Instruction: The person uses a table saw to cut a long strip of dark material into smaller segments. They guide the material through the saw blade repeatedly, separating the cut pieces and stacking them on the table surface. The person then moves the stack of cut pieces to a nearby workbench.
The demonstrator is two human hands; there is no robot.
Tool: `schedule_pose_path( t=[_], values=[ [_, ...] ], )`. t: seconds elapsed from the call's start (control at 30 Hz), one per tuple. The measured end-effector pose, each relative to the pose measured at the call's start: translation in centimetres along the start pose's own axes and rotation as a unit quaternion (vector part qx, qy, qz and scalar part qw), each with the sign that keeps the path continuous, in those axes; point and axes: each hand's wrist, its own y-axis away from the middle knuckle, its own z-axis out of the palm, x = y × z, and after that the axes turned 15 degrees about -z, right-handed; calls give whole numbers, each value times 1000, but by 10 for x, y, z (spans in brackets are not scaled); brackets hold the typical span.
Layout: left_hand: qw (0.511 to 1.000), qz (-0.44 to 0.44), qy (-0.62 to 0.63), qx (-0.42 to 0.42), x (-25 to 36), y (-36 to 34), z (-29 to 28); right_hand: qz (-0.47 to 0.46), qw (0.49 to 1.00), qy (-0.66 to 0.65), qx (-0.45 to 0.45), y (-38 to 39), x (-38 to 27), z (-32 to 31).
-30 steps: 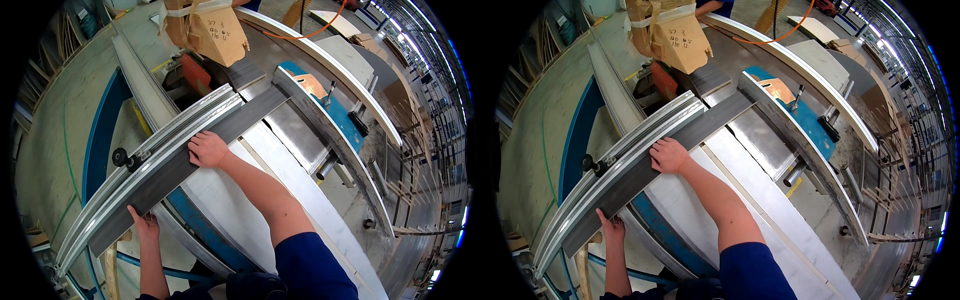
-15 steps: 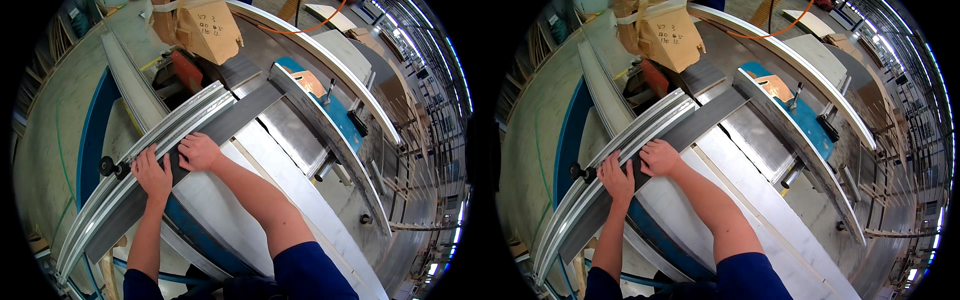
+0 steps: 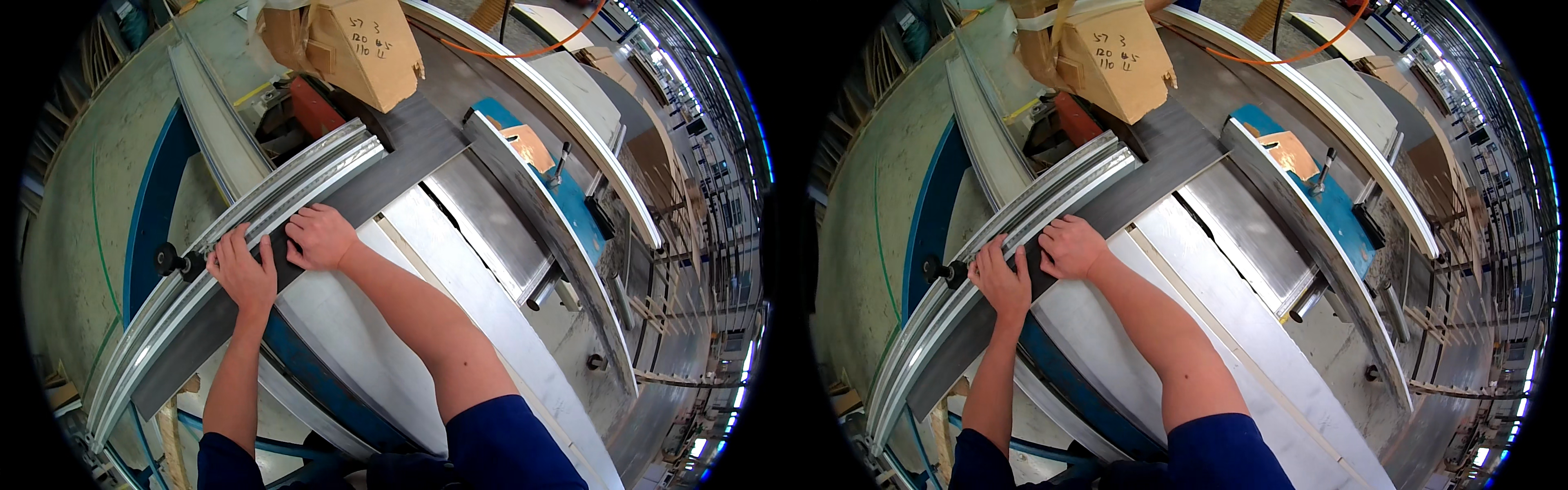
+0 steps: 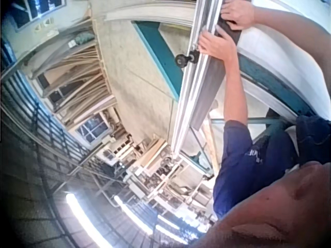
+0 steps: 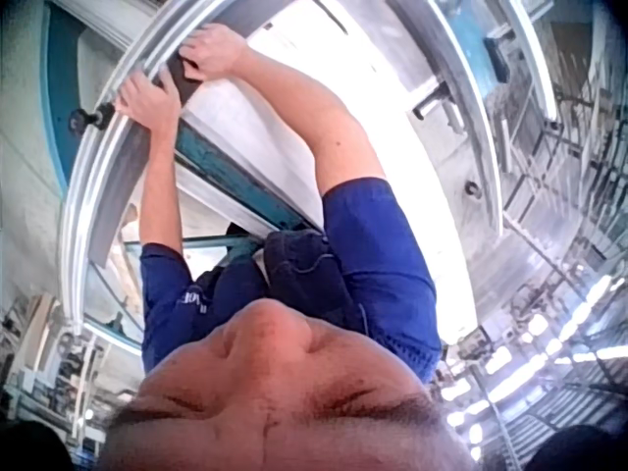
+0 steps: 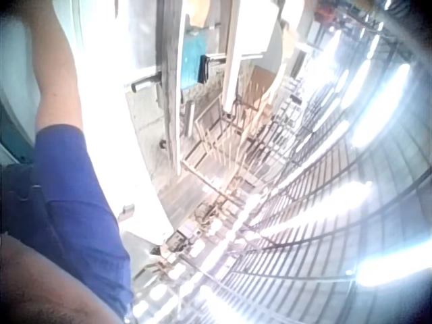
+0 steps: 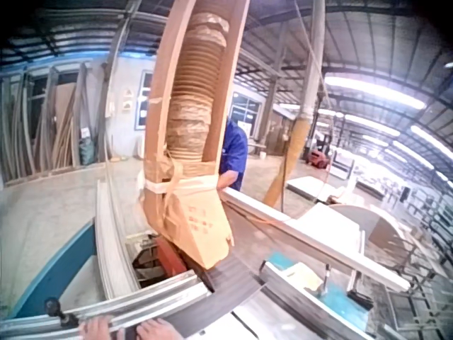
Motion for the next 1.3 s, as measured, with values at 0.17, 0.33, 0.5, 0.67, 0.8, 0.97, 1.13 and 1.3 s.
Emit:
schedule_pose_path(
  t=[0.17, 0.33, 0.5, 0.67, 0.8, 0.97, 1.13, 1.3],
  values=[
    [1000, -6, 10, -9, -3, -14, 8, 0, 1000, -4, -3, -7, 15, 10],
    [1000, -8, 10, -3, -11, -29, 19, 3, 1000, -1, 2, -17, 28, 21],
    [1000, -6, 4, 9, -15, -44, 26, 11, 1000, 3, -18, -28, 36, 27],
    [999, -30, 21, -14, -20, -52, 29, 21, 999, 0, -33, -35, 42, 34],
    [997, -49, 51, -7, -19, -53, 30, 26, 999, 8, -45, -37, 41, 35],
    [996, -63, 70, -3, -17, -42, 26, 28, 998, 11, -49, -31, 32, 34],
    [994, -61, 90, 10, -13, -34, 11, 26, 998, 19, -57, -33, 17, 22],
    [994, -64, 84, -12, -7, -19, -18, 24, 998, 21, -54, -35, -6, 8]
  ],
)
